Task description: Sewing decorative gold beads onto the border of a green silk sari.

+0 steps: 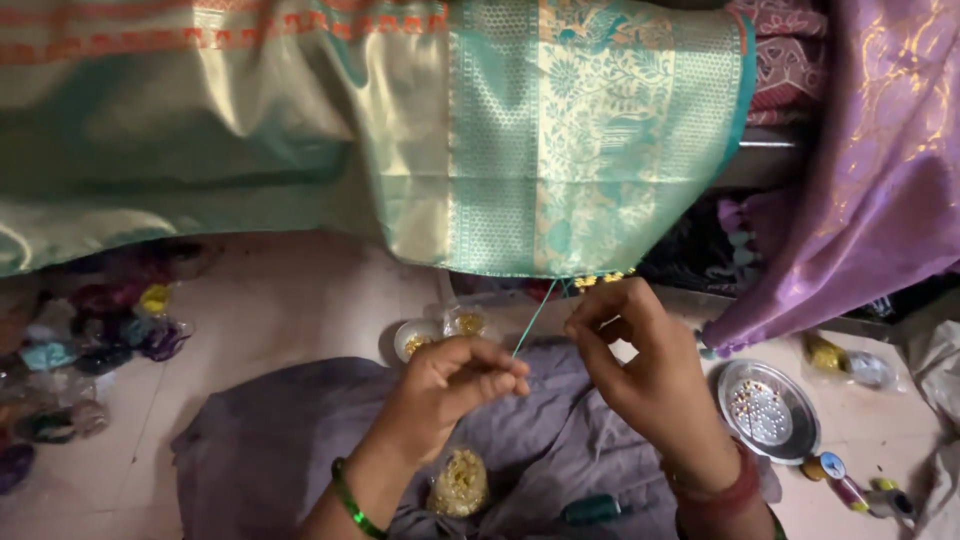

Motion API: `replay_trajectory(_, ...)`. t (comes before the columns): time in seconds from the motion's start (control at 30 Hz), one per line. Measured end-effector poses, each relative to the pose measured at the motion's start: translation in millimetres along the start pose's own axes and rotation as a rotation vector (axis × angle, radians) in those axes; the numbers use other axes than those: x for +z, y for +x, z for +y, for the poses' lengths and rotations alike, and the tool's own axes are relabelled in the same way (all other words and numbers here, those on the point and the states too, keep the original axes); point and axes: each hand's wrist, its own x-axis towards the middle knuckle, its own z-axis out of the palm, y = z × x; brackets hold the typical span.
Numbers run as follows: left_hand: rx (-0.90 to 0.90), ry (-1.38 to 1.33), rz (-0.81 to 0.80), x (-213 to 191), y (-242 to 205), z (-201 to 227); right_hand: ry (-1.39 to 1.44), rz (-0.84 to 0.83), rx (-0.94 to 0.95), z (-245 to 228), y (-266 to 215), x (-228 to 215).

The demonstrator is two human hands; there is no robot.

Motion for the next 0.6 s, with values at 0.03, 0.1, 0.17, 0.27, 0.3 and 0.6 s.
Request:
replay_trajectory(0.03,0.071,0.062,0.006,-3,-6,-3,0.032,-0.007,-0.04,0,3,1)
replay_trajectory(0.1,0.125,0.164,-0.027,2,-12,9,-0.021,-0.042,-0.027,-5,3,2)
replay_trajectory(0.17,0.173,0.265,-0.065,8,-16,21,-0.076,-0.072,-0.01,-10,2,4)
replay_trajectory(0.27,0.143,0.618,-0.099,20,-14,32,-0.078,-0.079,-0.031,-19,-1,3)
replay_trajectory(0.3,0.116,0.617,-0.054,22,-13,32,-0.072,-0.121,-0.109,-24,0,1)
replay_trajectory(0.6,-0.029,0.35,0.089,18,21,19,0.067,0.004,-0.042,22,-50,32)
